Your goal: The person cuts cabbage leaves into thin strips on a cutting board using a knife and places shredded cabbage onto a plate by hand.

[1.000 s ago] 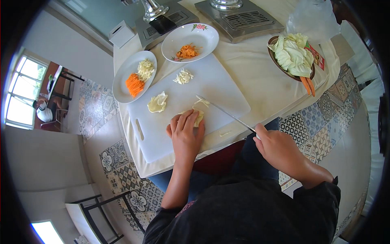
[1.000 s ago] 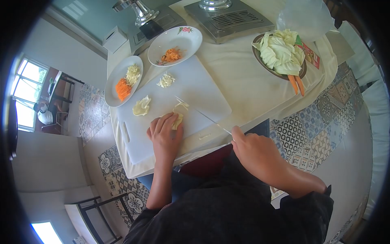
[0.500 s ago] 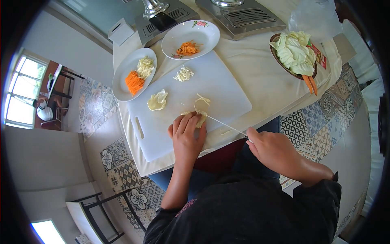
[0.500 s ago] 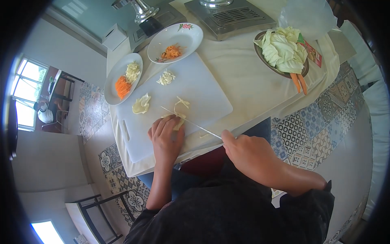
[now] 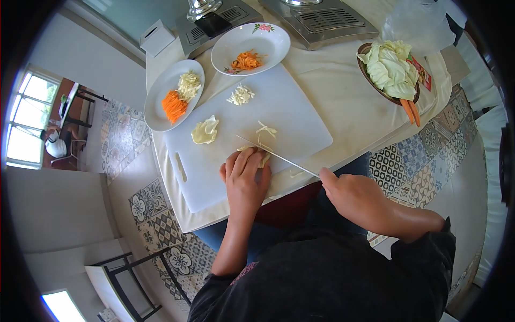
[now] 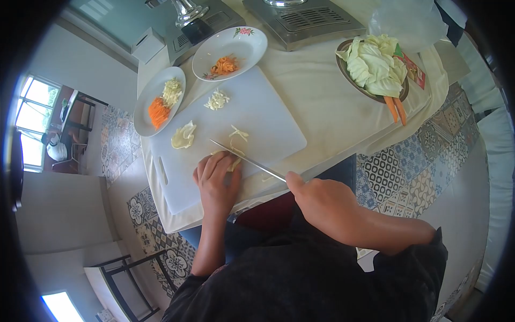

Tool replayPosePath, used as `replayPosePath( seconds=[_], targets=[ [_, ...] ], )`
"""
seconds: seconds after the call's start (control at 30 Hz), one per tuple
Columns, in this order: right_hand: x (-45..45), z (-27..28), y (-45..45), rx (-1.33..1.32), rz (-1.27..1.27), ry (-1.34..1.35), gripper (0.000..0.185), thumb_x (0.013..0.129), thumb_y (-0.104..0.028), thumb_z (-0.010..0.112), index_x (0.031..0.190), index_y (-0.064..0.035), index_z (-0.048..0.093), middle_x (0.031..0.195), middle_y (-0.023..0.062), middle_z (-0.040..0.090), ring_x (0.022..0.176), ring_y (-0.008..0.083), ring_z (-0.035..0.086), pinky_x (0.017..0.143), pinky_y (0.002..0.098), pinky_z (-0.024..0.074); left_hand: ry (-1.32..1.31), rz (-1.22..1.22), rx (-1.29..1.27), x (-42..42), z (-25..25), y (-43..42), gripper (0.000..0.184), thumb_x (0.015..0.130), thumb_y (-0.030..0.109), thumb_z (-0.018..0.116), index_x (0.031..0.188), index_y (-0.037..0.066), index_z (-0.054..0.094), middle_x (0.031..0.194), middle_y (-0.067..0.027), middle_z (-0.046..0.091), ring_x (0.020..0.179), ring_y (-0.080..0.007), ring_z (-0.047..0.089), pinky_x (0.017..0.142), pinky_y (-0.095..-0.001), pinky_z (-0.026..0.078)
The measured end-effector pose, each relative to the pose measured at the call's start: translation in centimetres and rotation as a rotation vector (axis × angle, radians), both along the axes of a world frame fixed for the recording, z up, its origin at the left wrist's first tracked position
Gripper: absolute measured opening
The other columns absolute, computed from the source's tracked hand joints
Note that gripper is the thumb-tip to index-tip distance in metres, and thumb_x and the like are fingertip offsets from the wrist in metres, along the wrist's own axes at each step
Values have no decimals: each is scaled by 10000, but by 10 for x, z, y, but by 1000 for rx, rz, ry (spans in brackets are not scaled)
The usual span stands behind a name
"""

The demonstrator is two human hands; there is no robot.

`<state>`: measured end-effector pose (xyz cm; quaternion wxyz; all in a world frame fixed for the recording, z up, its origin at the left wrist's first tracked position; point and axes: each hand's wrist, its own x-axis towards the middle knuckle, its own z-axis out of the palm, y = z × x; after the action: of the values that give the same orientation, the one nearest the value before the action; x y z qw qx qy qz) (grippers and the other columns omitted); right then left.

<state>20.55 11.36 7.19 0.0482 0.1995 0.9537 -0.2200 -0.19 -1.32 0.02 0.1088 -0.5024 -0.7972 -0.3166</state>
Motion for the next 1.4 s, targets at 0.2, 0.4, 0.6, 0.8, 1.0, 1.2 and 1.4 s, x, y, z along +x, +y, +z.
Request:
replayPosePath(
  seconds=[0.2, 0.4, 0.6, 0.8, 1.0, 1.2, 1.4],
  targets=[
    [-15, -21, 1, 27, -4, 71, 136, 932, -96, 533, 1023, -15, 470, 601, 165, 614, 565, 364, 659, 457, 470, 495, -1, 30, -37, 1, 4, -3, 241, 788, 119, 768, 1025, 117, 726, 1128, -23, 677, 1097, -259, 599, 983, -413, 384],
    [3, -12, 11, 125, -12, 104, 149, 898, -100, 583, 999, -42, 491, 588, 151, 604, 548, 365, 651, 444, 458, 489, -11, 127, -25, -5, 3, -6, 233, 800, 118, 759, 1031, 114, 724, 1118, -33, 691, 1080, -264, 606, 982, -412, 392],
    [-6, -20, 21, 191, -42, 186, 125, 919, -148, 602, 944, -69, 508, 596, 140, 600, 549, 359, 643, 453, 458, 488, -55, -31, 60, -9, -7, -4, 308, 772, 114, 795, 1061, 95, 693, 1134, -66, 712, 1081, -298, 617, 960, -428, 441],
    [-18, -23, 27, 199, -70, 180, 152, 948, -187, 599, 966, -69, 504, 623, 146, 612, 581, 369, 642, 497, 474, 496, -36, -107, 30, -3, 0, -1, 323, 752, 108, 807, 1054, 75, 696, 1210, -94, 673, 1090, -312, 612, 946, -436, 454],
    [-15, -16, 30, 95, -84, 272, 168, 950, -196, 602, 958, -58, 506, 603, 154, 601, 586, 378, 639, 516, 488, 492, -50, -118, 5, -5, 4, -1, 324, 757, 35, 741, 1076, 73, 700, 1197, -100, 658, 1091, -311, 606, 949, -440, 455],
    [-14, -10, 32, 87, -98, 244, 177, 949, -202, 608, 967, -59, 505, 605, 152, 601, 587, 379, 634, 519, 491, 484, -30, -101, 25, -10, 2, 4, 349, 752, -15, 701, 1087, 82, 709, 1181, -83, 664, 1086, -308, 608, 943, -437, 459],
    [-9, -8, 28, 93, -54, 192, 169, 946, -191, 604, 964, -54, 506, 607, 155, 604, 582, 377, 636, 515, 485, 488, 9, -110, 34, -13, -2, 1, 363, 751, -6, 711, 1100, 94, 716, 1172, -81, 669, 1086, -308, 610, 950, -429, 460]
  ],
)
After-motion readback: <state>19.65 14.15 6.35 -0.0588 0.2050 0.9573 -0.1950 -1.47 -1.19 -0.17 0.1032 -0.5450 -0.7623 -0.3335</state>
